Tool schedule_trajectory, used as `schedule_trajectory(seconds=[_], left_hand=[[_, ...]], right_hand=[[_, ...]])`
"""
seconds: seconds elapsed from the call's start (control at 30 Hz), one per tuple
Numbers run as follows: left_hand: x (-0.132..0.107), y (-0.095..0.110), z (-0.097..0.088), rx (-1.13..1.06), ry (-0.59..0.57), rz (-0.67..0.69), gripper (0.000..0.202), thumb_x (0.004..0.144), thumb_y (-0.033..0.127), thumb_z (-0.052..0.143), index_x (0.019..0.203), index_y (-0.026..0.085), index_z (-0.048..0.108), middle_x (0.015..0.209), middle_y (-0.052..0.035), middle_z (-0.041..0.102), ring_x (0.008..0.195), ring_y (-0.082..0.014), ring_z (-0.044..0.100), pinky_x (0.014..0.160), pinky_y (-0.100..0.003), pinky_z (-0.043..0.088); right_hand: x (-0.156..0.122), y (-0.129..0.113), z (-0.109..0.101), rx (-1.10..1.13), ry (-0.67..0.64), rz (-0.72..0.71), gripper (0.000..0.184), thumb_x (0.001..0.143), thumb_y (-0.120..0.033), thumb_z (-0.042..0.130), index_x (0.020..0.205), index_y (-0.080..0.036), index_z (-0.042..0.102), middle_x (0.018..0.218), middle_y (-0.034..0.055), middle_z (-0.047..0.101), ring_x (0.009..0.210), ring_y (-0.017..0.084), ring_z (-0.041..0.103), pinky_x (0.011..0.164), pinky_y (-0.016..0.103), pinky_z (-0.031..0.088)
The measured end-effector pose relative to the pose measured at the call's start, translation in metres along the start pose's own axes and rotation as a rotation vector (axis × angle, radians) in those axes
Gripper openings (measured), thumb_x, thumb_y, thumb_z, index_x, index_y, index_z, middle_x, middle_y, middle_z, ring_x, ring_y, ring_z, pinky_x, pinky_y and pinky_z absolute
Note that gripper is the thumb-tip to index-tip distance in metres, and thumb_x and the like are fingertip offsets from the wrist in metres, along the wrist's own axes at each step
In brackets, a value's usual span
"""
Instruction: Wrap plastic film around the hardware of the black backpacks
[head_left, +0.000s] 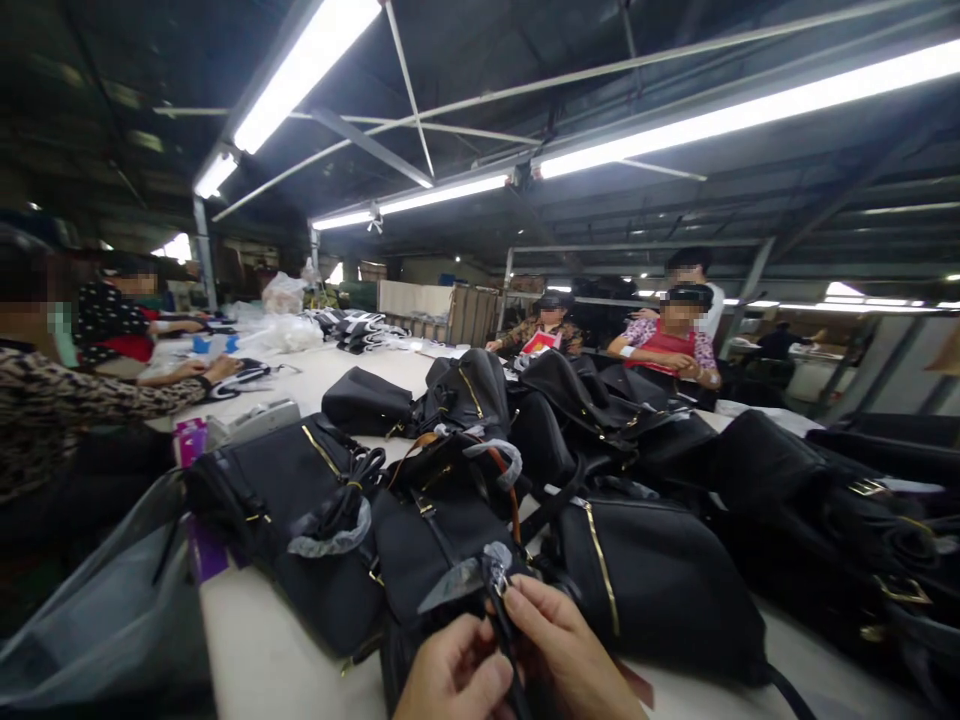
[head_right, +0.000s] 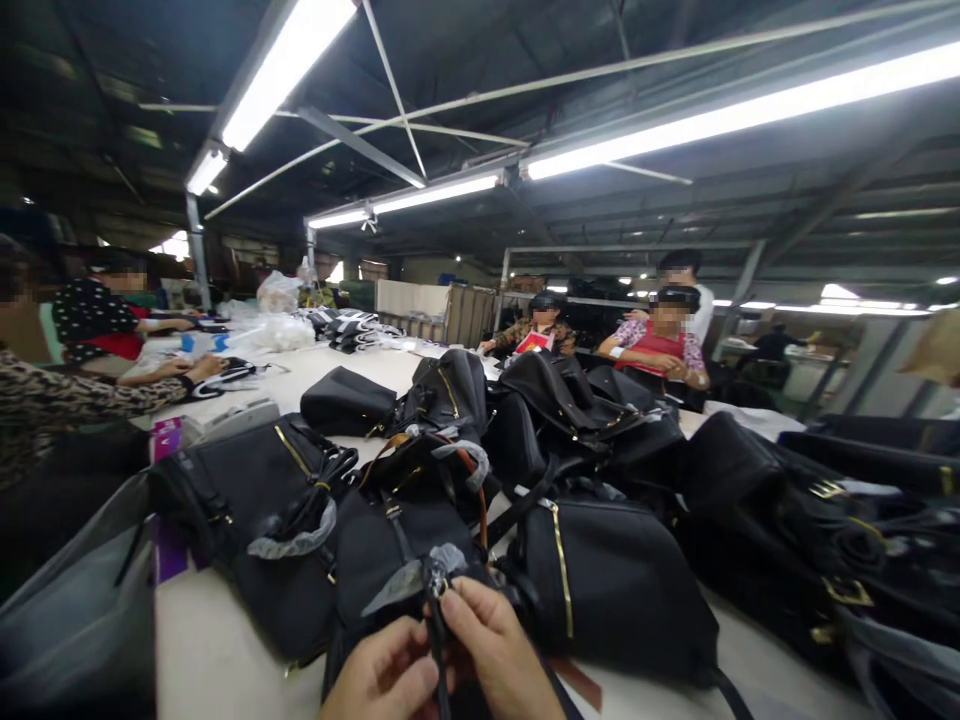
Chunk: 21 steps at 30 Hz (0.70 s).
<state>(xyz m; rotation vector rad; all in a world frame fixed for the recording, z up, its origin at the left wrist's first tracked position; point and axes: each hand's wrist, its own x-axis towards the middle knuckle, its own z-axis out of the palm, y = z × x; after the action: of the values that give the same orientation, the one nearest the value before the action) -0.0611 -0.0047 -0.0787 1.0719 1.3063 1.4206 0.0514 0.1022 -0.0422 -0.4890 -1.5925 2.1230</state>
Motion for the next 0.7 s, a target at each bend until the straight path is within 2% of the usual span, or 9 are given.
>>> schedule_trajectory(seconds=[0.13,0.27,0.33,0.47,0.57,0.7], left_hand=[[0.005,-0.002,0.012,-0.141,0.06,-0.167,0.051,0.064,0.047,0.078,0.096,0.014,0.058,0.059,0.0017,0.063,0.044,-0.0123,0.06,0.037,-0.017,0.041],[0.005,-0.005,0.018,-0.309,0.19,-0.23,0.06,0.048,0.038,0.083,0.096,0.015,0.056,0.055,0.0064,0.059,0.041,-0.0126,0.057,0.032,-0.019,0.043],[0.003,-0.004,0.018,-0.339,0.224,-0.218,0.055,0.051,0.037,0.082,0.094,0.016,0.057,0.059,0.0051,0.06,0.041,-0.0109,0.056,0.031,-0.018,0.041],[-0.001,0.004,0.015,-0.353,0.22,-0.196,0.043,0.057,0.036,0.08,0.087,0.015,0.059,0.065,0.0006,0.064,0.044,-0.0086,0.056,0.032,-0.015,0.038],[0.001,0.006,0.014,-0.351,0.227,-0.208,0.037,0.053,0.036,0.08,0.074,0.015,0.057,0.06,0.0018,0.061,0.042,-0.0073,0.051,0.03,-0.014,0.032],[0.003,0.003,0.015,-0.3,0.244,-0.197,0.041,0.052,0.045,0.077,0.071,0.018,0.054,0.05,0.0055,0.055,0.036,-0.007,0.043,0.029,-0.016,0.027]], right_hand=[[-0.01,-0.009,0.001,-0.155,-0.002,-0.031,0.043,0.08,-0.058,0.068,0.076,-0.015,0.067,0.066,-0.0014,0.058,0.058,0.01,0.047,0.054,0.022,0.035],[-0.016,-0.012,0.003,-0.28,0.011,-0.092,0.041,0.083,-0.054,0.065,0.075,-0.014,0.069,0.068,-0.0005,0.057,0.064,0.012,0.044,0.06,0.025,0.033],[-0.015,-0.011,0.003,-0.289,0.017,-0.092,0.041,0.083,-0.054,0.064,0.073,-0.014,0.068,0.066,-0.0018,0.053,0.063,0.012,0.042,0.059,0.025,0.032],[-0.012,-0.004,0.002,-0.309,0.056,-0.113,0.043,0.082,-0.056,0.064,0.068,-0.016,0.063,0.064,-0.0034,0.046,0.06,0.011,0.037,0.055,0.025,0.029],[-0.011,-0.002,0.001,-0.319,0.093,-0.106,0.044,0.081,-0.056,0.065,0.064,-0.017,0.06,0.06,-0.0048,0.042,0.056,0.01,0.035,0.052,0.024,0.026],[-0.013,-0.006,0.001,-0.305,0.096,-0.063,0.043,0.078,-0.056,0.068,0.064,-0.018,0.056,0.054,-0.0063,0.041,0.051,0.009,0.034,0.049,0.024,0.025]])
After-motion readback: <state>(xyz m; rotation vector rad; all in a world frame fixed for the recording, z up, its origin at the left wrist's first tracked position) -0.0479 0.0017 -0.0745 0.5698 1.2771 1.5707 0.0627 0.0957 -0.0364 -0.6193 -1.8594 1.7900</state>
